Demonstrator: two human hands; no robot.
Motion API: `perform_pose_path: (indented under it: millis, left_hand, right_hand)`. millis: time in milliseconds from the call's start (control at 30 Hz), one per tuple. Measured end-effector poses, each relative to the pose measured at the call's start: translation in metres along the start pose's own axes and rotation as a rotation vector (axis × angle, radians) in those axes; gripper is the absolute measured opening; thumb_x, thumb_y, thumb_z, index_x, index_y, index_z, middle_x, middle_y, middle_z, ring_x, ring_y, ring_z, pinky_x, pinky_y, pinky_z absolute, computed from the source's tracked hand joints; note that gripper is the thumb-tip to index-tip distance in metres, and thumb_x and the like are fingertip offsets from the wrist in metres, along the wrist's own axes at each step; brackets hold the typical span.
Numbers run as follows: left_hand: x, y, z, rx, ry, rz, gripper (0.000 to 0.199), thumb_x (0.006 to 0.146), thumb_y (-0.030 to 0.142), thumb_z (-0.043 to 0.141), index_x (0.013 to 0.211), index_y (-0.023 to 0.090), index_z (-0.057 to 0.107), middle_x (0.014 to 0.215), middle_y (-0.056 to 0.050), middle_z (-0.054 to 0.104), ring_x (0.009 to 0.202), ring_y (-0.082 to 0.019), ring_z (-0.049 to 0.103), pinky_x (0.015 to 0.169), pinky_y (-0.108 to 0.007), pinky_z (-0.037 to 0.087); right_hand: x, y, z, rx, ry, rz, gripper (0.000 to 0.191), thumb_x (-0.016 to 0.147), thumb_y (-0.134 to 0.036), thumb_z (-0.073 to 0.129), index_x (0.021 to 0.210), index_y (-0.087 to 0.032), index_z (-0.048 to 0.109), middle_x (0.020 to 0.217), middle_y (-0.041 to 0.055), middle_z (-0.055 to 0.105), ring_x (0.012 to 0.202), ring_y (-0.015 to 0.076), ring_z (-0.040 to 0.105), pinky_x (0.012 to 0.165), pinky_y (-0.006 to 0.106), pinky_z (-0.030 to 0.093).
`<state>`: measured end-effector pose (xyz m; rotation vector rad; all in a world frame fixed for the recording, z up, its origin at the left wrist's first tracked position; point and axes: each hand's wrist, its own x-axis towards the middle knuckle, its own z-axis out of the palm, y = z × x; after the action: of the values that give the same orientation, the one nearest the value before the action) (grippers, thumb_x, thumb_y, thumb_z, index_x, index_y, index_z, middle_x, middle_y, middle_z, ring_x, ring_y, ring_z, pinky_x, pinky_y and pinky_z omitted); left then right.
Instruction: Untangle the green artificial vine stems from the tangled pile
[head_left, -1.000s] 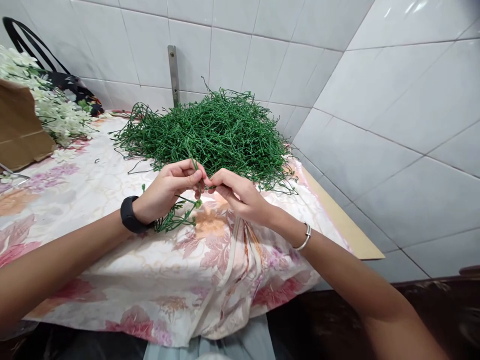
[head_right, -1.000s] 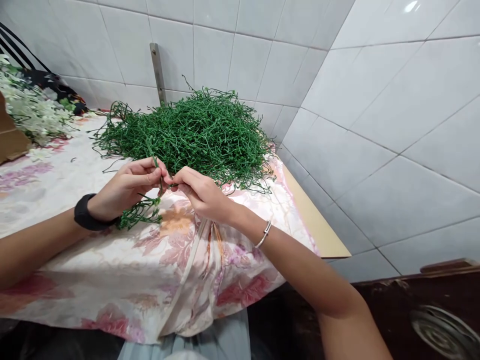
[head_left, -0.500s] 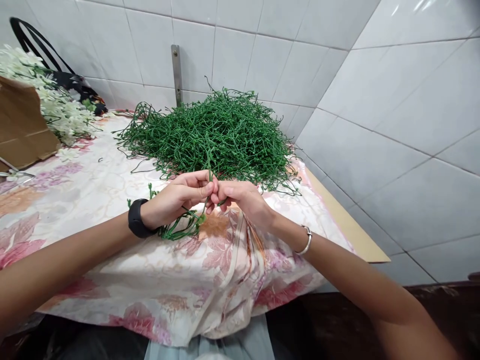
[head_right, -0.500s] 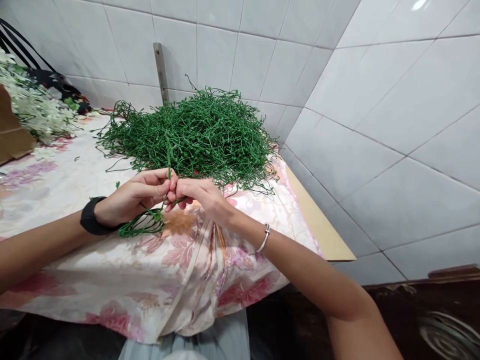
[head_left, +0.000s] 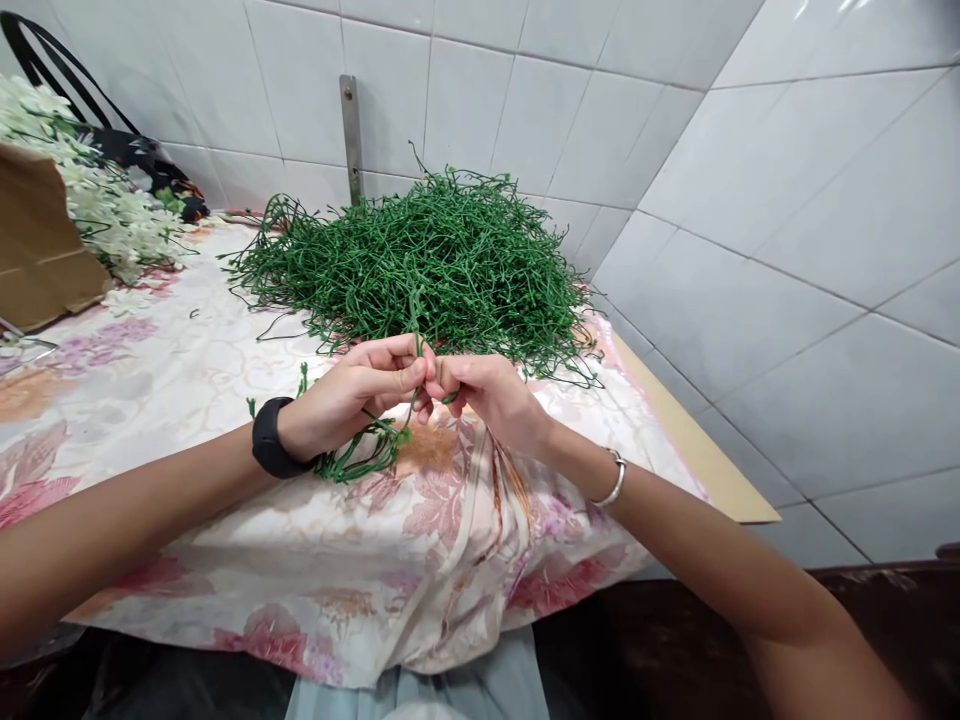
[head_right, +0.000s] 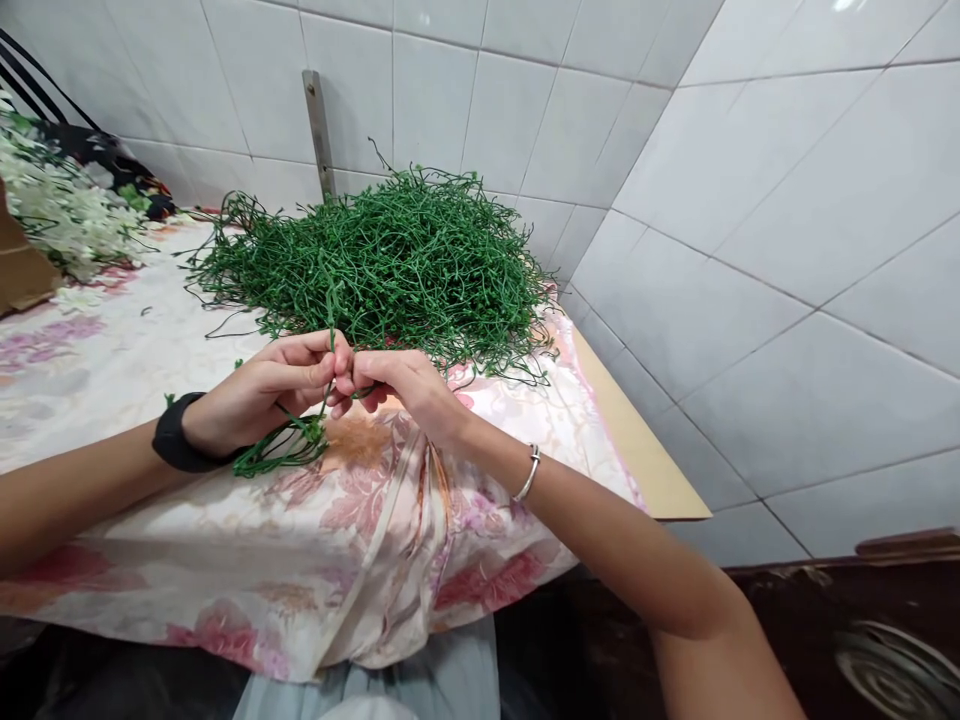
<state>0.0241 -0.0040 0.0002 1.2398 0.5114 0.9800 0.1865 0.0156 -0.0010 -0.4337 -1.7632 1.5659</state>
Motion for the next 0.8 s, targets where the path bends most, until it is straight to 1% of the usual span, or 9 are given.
perform_pose_path:
  millis: [100, 200, 333, 467, 633, 700, 800]
  left_hand:
    - [0.0, 0.0, 0.0, 0.018, 0.059, 0.029, 0.007, 0.077, 0.019, 0.055, 0.074, 0.013, 0.055, 0.066, -0.001, 0.057, 0.056, -0.008, 0.053, 0.054, -0.018, 0.043]
    - [0.0, -0.002, 0.0, 0.026, 0.114, 0.058, 0.006, 0.078, 0.018, 0.053, 0.075, 0.013, 0.055, 0.066, 0.0, 0.056, 0.056, -0.008, 0.053, 0.054, -0.017, 0.042]
    - [-0.001, -0.002, 0.002, 0.026, 0.163, 0.096, 0.005, 0.079, 0.014, 0.051, 0.076, 0.013, 0.055, 0.068, 0.0, 0.055, 0.057, -0.007, 0.054, 0.054, -0.016, 0.043]
    - [-0.002, -0.001, 0.007, 0.039, 0.147, 0.089, 0.006, 0.08, 0.016, 0.05, 0.077, 0.013, 0.055, 0.066, 0.0, 0.055, 0.056, -0.008, 0.053, 0.054, -0.018, 0.043]
    - [-0.003, -0.004, 0.01, 0.03, 0.09, 0.058, 0.006, 0.079, 0.017, 0.052, 0.075, 0.014, 0.055, 0.066, 0.0, 0.054, 0.058, -0.008, 0.053, 0.055, -0.019, 0.044]
    - [-0.003, -0.005, 0.011, 0.026, 0.086, 0.061, 0.005, 0.079, 0.018, 0.053, 0.075, 0.015, 0.055, 0.066, 0.0, 0.055, 0.06, -0.009, 0.053, 0.057, -0.019, 0.044]
    - [-0.004, -0.006, 0.012, 0.025, 0.072, 0.069, 0.007, 0.079, 0.017, 0.053, 0.073, 0.015, 0.055, 0.065, 0.0, 0.056, 0.061, -0.009, 0.053, 0.058, -0.019, 0.044]
  right_hand:
    - [0.001, -0.001, -0.002, -0.014, -0.001, 0.003, 0.023, 0.077, -0.026, 0.042, 0.059, -0.014, 0.051, 0.064, -0.0004, 0.052, 0.065, 0.0089, 0.055, 0.053, 0.019, 0.038]
    - [0.001, 0.001, -0.004, -0.015, 0.044, -0.009, 0.022, 0.078, -0.026, 0.043, 0.061, -0.014, 0.053, 0.065, -0.0001, 0.052, 0.065, 0.0081, 0.052, 0.055, 0.02, 0.039]
    - [0.001, 0.003, -0.004, -0.011, 0.102, -0.054, 0.022, 0.078, -0.024, 0.043, 0.06, -0.014, 0.052, 0.065, 0.0001, 0.052, 0.063, 0.0074, 0.049, 0.055, 0.02, 0.039]
    - [0.002, 0.004, -0.001, -0.012, 0.081, -0.051, 0.023, 0.076, -0.026, 0.045, 0.058, -0.014, 0.052, 0.064, -0.0002, 0.051, 0.061, 0.0086, 0.053, 0.052, 0.02, 0.038]
    - [0.001, 0.003, 0.001, -0.068, 0.057, 0.014, 0.028, 0.076, -0.028, 0.043, 0.054, -0.013, 0.05, 0.059, -0.0009, 0.052, 0.055, 0.008, 0.054, 0.047, 0.021, 0.032]
    - [0.0, 0.004, 0.002, -0.086, 0.067, 0.026, 0.028, 0.076, -0.028, 0.042, 0.054, -0.013, 0.051, 0.057, -0.0009, 0.051, 0.055, 0.0088, 0.054, 0.048, 0.022, 0.033]
    - [-0.002, 0.005, 0.004, -0.054, 0.075, -0.002, 0.027, 0.075, -0.027, 0.044, 0.053, -0.014, 0.051, 0.058, -0.0007, 0.05, 0.056, 0.0097, 0.052, 0.054, 0.025, 0.038]
